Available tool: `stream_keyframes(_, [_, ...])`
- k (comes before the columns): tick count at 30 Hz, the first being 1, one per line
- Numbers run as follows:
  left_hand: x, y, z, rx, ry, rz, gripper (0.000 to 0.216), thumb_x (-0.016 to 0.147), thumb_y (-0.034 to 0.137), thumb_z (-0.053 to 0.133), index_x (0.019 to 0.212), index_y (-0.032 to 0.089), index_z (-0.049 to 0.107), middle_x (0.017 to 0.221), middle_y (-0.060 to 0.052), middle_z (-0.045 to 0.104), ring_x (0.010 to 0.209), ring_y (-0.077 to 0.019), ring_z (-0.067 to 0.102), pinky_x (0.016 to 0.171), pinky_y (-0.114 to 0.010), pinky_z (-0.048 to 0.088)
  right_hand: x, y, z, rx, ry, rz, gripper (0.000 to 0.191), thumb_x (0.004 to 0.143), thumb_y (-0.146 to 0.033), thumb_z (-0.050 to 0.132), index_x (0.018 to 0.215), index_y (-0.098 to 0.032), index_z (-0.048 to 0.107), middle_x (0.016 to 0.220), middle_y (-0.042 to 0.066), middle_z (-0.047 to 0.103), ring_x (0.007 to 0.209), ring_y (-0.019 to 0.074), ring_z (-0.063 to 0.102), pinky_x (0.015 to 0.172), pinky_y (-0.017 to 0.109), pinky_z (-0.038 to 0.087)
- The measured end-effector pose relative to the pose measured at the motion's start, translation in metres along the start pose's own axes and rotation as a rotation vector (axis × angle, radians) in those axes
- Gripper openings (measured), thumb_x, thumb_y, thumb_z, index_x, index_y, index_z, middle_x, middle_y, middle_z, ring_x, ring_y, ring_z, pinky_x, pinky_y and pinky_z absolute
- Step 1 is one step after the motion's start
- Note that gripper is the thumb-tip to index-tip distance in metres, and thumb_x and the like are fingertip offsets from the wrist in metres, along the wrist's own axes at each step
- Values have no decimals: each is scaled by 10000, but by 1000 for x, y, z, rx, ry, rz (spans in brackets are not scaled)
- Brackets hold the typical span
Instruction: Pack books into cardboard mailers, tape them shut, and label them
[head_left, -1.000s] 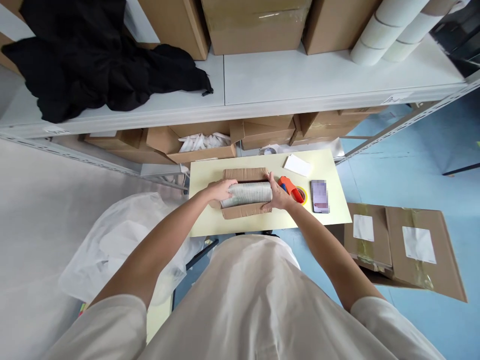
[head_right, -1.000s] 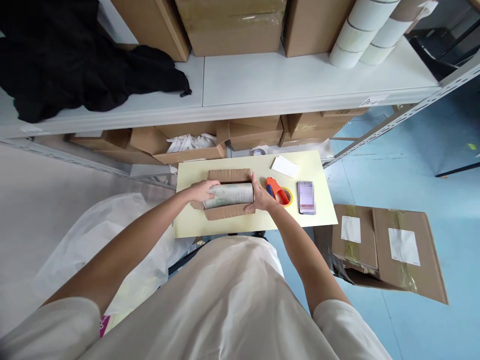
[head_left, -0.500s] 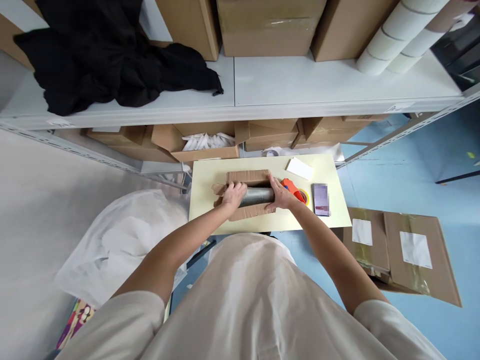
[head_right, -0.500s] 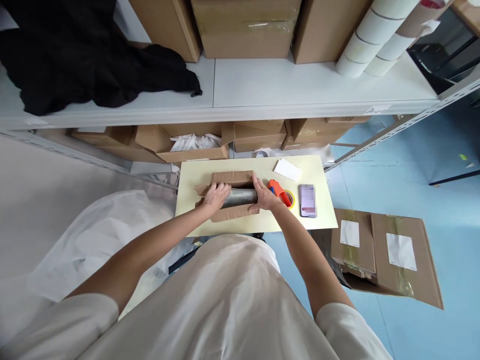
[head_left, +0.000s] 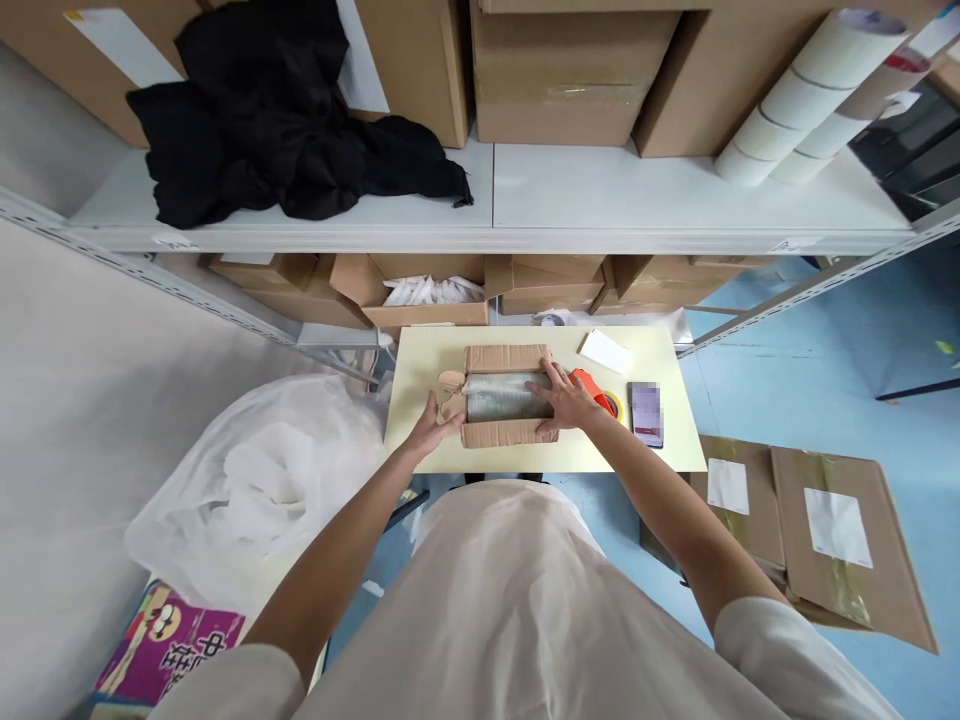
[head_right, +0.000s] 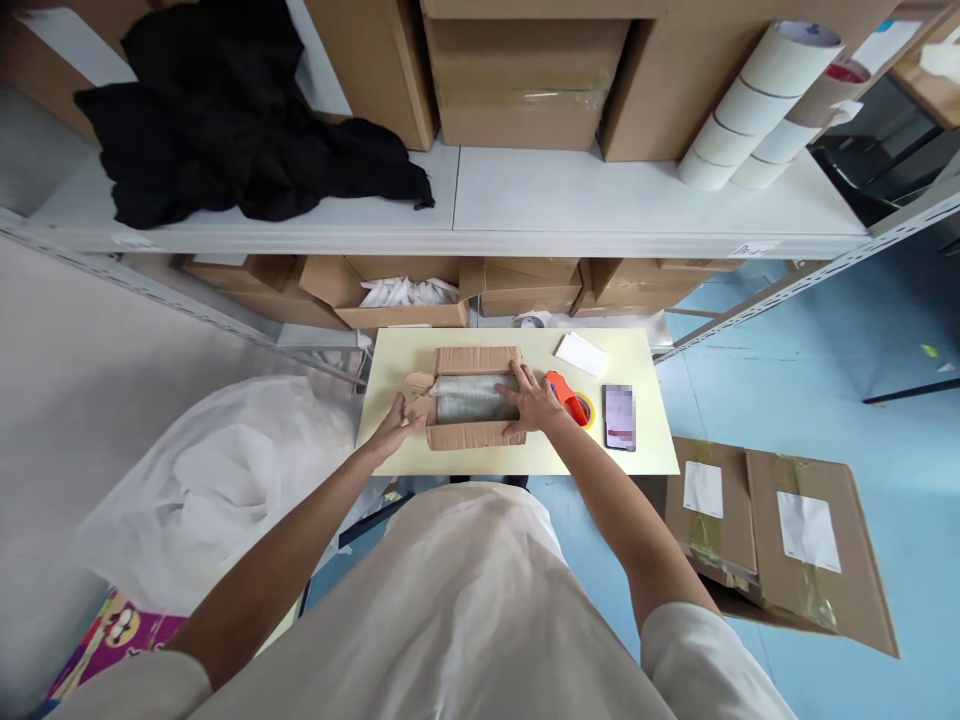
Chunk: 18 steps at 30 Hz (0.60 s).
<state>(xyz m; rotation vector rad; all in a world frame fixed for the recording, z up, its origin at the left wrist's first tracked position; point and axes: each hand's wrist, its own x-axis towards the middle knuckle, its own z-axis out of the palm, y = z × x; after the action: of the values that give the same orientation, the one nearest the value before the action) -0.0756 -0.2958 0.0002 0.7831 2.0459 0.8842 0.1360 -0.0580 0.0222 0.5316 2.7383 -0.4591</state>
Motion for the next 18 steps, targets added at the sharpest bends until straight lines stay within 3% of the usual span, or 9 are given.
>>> stream_keyframes(5, [25,7,12,-218,44,152,836,844,485,530,1520,183,141,1506,-180,373,1392,-243,365,1091,-408,364,2,-7,-5,-60,-42,41,1007,550,-612,810,1425,-274,442,1610,108,-58,1431,490,70,1001,695,301])
stream_keyframes(7, [27,12,16,-150,17,221,806,833,540,526,1491,162,254,1510,-194,361,1401,-268,346,1102,-431,341,3,-9,-5,-58,-39,40,996,555,-602,814,1420,-266,453,1610,113,-54,1433,481,74,1008,664,322])
stream_keyframes(9, [23,16,17,48,-54,311,857,771,610,580,1461,162,340,1557,-196,256,1439,-322,244,1131,-476,273,4,-8,-4,-46,-31,42,989,555,-584,824,1415,-262,460,1609,123,-57,1438,472,66,1022,640,325])
stream_keyframes(12, [13,20,19,433,-140,388,1009,701,687,613,1498,175,264,1597,-192,55,1461,-396,50,1136,-593,126,2,-2,1,33,2,11,1049,537,-573,837,1447,-277,406,1607,107,-108,1443,467,26,1069,636,272])
stream_keyframes(14, [10,23,19,612,-172,420,1115,674,713,617,1524,162,154,1594,-208,15,1460,-410,0,1122,-629,70,-3,5,9,154,53,-37,1120,558,-589,815,1498,-277,292,1600,98,-159,1451,446,13,1106,613,237])
stream_keyframes(16, [11,26,17,715,-197,455,1249,599,734,656,1530,133,78,1589,-229,10,1460,-411,-12,1127,-615,44,-13,13,22,327,142,-22,1140,648,-611,742,1537,-253,125,1595,113,-174,1463,403,27,1129,577,234])
stream_keyframes(18, [13,27,13,781,-240,489,1388,493,745,701,1527,105,32,1583,-248,-5,1457,-420,-27,1132,-600,21,-24,19,39,526,238,93,1017,803,-591,588,1539,-255,-29,1608,115,-105,1474,341,60,1132,556,256])
